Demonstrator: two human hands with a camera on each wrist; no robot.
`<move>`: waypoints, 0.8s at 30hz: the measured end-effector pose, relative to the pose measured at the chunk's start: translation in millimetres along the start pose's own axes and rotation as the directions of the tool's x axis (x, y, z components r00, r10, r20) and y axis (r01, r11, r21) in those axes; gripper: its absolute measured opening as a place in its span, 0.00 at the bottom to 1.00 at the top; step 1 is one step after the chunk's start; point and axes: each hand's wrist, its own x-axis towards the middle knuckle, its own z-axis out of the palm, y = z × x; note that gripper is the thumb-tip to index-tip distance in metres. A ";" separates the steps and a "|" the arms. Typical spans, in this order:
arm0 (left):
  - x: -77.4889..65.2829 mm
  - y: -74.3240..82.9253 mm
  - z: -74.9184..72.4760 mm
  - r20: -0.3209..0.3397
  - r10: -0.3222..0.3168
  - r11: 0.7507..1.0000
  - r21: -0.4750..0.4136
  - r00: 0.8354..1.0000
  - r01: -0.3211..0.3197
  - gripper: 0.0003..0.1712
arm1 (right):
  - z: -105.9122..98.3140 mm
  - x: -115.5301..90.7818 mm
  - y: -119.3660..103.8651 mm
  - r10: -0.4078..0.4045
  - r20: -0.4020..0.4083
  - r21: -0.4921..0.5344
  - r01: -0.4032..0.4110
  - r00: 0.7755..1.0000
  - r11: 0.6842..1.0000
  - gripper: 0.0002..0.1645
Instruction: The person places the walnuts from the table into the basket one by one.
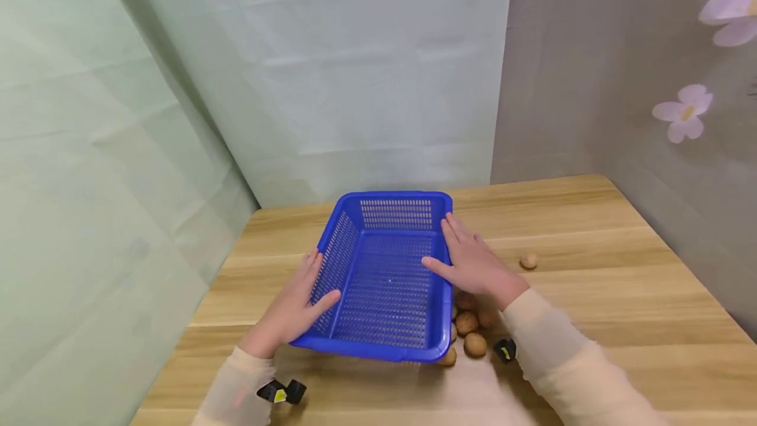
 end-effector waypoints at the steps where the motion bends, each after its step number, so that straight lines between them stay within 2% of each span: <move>1: -4.4 -1.2 -0.4 -0.003 -0.005 1.000 -0.001 1.000 0.005 0.53 | 2.0 1.2 -2.0 -0.008 0.006 -0.001 0.008 1.000 1.000 0.59; 5: -21.3 -5.0 -1.4 -0.018 -0.021 1.000 0.006 1.000 0.021 0.54 | 9.3 3.9 -9.3 -0.035 0.018 -0.006 0.035 0.999 0.999 0.59; 11: -37.7 -7.0 -4.5 -0.066 -0.044 0.999 -0.017 0.997 0.043 0.54 | 16.2 10.5 -18.4 -0.043 0.033 0.012 0.043 0.999 0.999 0.59; 17: -46.7 -11.0 -4.5 -0.106 -0.119 0.991 -0.075 0.987 0.111 0.58 | 21.0 14.9 -25.6 -0.046 0.039 0.035 0.045 0.998 0.998 0.57; 20: -50.6 -11.6 -7.0 -0.100 -0.150 0.987 -0.072 0.984 0.143 0.58 | 23.2 15.1 -28.7 -0.052 0.047 0.057 0.049 0.998 0.997 0.56; 24: -51.2 -9.9 -10.4 -0.086 -0.157 0.986 -0.061 0.984 0.152 0.58 | 21.1 15.4 -29.9 -0.068 0.041 0.074 0.065 0.997 0.995 0.56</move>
